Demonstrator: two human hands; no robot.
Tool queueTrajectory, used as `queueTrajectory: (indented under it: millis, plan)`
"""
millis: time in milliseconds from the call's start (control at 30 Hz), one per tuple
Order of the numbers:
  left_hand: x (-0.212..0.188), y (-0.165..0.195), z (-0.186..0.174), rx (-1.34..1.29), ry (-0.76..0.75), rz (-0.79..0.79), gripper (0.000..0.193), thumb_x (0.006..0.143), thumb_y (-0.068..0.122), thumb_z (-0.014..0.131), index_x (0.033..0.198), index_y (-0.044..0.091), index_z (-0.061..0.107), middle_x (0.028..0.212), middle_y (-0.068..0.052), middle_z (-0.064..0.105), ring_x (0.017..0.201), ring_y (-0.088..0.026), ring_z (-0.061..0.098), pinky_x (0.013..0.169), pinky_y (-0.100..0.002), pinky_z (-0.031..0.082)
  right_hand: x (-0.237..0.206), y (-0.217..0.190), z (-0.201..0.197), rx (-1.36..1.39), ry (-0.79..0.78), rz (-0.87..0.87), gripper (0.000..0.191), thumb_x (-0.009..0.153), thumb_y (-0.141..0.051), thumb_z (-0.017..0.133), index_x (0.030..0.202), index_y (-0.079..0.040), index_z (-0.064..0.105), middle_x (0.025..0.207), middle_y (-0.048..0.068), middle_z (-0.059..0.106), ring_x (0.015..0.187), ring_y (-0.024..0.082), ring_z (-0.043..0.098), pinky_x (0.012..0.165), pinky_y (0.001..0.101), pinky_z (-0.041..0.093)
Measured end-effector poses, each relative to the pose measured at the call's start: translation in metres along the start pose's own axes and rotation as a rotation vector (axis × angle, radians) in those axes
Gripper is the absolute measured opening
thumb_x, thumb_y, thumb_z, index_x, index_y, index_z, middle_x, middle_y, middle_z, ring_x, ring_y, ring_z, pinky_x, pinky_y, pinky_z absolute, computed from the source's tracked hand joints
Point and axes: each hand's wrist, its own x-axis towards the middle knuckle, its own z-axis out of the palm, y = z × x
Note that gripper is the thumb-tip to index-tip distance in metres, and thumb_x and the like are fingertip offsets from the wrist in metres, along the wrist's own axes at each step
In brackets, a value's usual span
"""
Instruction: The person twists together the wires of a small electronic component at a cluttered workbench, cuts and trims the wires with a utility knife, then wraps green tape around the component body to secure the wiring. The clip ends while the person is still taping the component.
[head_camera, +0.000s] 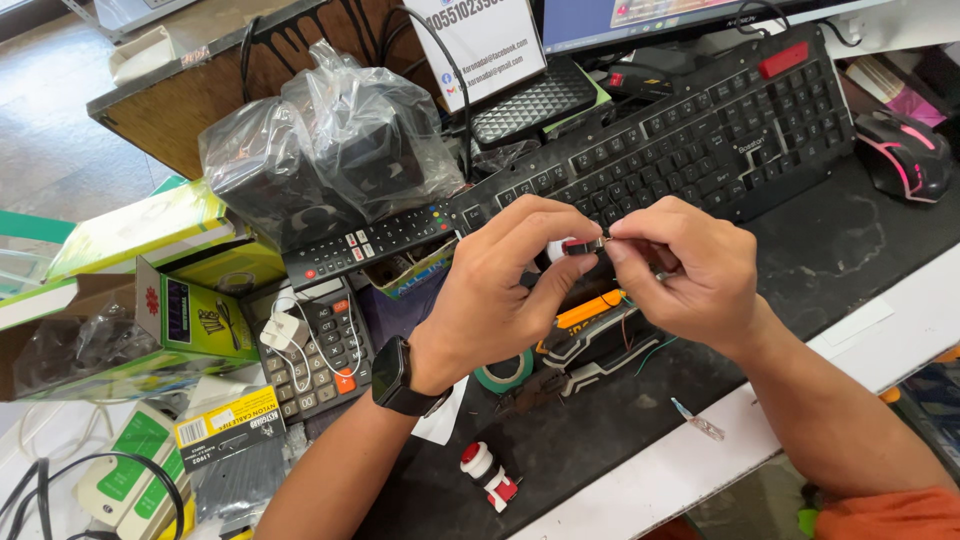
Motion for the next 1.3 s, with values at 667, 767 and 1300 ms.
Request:
queueTrajectory:
  millis: [667, 767, 1300]
  plan:
    - [0.001, 0.001, -0.001, -0.032, 0.004, -0.112, 0.027, 0.093, 0.005, 0.077, 0.118, 0.004, 0.066, 0.105, -0.009, 0.070, 0.095, -0.021, 0.073, 0.085, -0.031, 0.058, 0.003, 0.001, -0.007, 0.058, -0.142, 0.031, 0.015, 0.091, 0.001, 0.073, 0.103, -0.001, 0.065, 0.077, 0.004, 0.063, 0.058, 0.006, 0.055, 0.051, 0.0223, 0.042]
    - [0.001, 0.000, -0.002, -0.031, -0.007, -0.152, 0.026, 0.091, 0.004, 0.077, 0.116, 0.004, 0.067, 0.102, -0.008, 0.070, 0.091, -0.022, 0.072, 0.080, -0.030, 0.057, 0.002, 0.003, -0.009, 0.058, -0.145, 0.023, 0.009, 0.096, 0.000, 0.070, 0.103, -0.001, 0.066, 0.080, 0.005, 0.064, 0.062, 0.008, 0.057, 0.056, 0.0233, 0.045]
    - [0.001, -0.001, -0.001, 0.049, -0.002, -0.002, 0.027, 0.095, 0.000, 0.075, 0.119, 0.008, 0.065, 0.114, -0.008, 0.069, 0.101, -0.023, 0.072, 0.083, -0.030, 0.059, -0.014, 0.012, -0.002, 0.289, -0.089, 0.205, 0.028, 0.097, 0.000, 0.068, 0.121, 0.000, 0.053, 0.084, -0.002, 0.063, 0.069, -0.001, 0.053, 0.056, 0.0182, 0.042]
